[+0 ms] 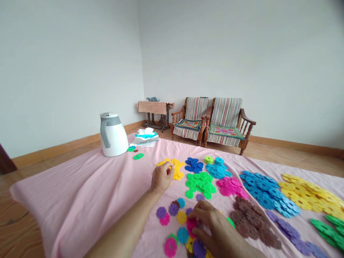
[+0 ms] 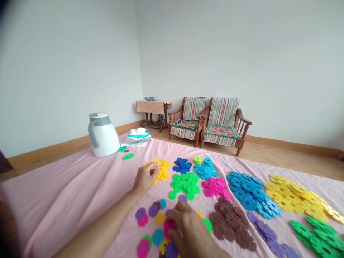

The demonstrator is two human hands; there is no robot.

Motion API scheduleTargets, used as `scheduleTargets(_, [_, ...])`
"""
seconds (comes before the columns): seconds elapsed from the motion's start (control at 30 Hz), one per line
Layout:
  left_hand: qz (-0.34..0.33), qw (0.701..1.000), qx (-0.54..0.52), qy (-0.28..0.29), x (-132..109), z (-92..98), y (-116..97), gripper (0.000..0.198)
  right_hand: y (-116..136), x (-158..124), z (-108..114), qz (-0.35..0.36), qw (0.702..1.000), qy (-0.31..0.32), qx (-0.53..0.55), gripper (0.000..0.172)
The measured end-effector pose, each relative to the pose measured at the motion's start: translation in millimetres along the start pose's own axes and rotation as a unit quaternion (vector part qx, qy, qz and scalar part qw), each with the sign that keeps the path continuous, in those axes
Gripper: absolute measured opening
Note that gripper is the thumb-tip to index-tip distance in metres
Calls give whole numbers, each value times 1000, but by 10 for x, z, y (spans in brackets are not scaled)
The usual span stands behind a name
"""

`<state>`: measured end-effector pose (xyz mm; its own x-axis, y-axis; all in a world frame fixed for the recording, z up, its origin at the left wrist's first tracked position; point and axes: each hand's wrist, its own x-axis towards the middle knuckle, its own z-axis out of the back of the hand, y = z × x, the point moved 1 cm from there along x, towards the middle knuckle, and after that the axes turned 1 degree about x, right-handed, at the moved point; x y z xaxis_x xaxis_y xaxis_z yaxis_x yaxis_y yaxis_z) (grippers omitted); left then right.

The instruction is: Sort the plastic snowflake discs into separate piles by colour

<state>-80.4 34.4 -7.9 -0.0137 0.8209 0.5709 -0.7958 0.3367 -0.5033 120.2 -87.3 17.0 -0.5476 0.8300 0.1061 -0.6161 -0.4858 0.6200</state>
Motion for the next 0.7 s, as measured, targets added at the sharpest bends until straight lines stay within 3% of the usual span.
scheduleTargets(0.07, [-2, 1000, -4, 2, 3, 7, -4, 15, -9, 6, -47, 10, 1000, -14, -26, 17])
scheduleTargets(0.2, [-2, 1000, -1, 7, 6, 8, 7, 15, -151, 40, -23, 4, 995, -92, -48, 30])
scheduleTargets(0.4, [-1, 1000, 9, 9, 9, -17, 34, 16, -875, 64, 403, -133, 956, -248, -81, 17])
scheduleTargets(0.57, [-4, 1000, 6, 7, 8, -13, 16, 16, -1330, -36, 655, -191, 933, -286, -107, 18])
scheduleTargets(0.7, [-2, 1000, 5, 5, 6, 1, 2, 16, -1337, -60, 716, -200, 924, -306, -115, 24])
